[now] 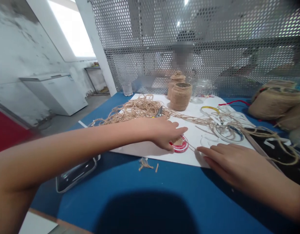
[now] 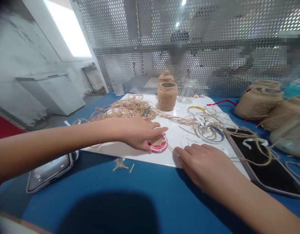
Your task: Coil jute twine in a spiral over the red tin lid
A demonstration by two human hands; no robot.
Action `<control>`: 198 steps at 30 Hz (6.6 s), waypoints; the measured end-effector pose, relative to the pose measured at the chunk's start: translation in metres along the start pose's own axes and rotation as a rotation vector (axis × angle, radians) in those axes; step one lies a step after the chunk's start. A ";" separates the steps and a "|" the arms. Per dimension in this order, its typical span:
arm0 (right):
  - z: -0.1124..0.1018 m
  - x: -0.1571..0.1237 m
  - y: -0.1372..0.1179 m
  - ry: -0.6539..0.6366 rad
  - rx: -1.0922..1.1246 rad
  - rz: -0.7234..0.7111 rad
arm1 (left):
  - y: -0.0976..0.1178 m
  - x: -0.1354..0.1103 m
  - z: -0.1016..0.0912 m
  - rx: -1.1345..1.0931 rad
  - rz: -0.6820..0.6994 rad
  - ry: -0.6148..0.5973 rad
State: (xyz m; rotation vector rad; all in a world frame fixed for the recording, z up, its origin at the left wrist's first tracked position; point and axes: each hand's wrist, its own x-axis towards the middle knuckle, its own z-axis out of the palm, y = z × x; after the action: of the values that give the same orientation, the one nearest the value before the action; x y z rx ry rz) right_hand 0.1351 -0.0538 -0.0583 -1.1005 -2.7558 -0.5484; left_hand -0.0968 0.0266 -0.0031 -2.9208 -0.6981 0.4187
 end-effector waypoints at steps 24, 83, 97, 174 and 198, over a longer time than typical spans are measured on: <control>-0.008 0.001 -0.003 -0.021 0.005 0.030 | 0.031 0.009 -0.014 0.101 -0.038 0.091; -0.006 0.002 -0.009 -0.035 0.086 0.023 | 0.012 -0.010 0.011 0.020 0.145 0.303; -0.015 0.000 -0.018 -0.010 0.145 -0.001 | 0.018 -0.007 0.011 0.091 0.161 0.301; -0.013 0.002 -0.014 0.060 0.088 -0.048 | 0.028 -0.025 0.010 -0.106 0.151 0.206; -0.008 0.000 -0.011 0.034 0.090 -0.025 | 0.020 -0.003 0.026 -0.304 -0.155 0.322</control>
State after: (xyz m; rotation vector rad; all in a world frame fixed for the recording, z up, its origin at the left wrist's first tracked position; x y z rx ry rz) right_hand 0.1275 -0.0638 -0.0538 -1.0286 -2.7395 -0.4365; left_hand -0.0984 0.0080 -0.0307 -3.0651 -1.0011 -0.1883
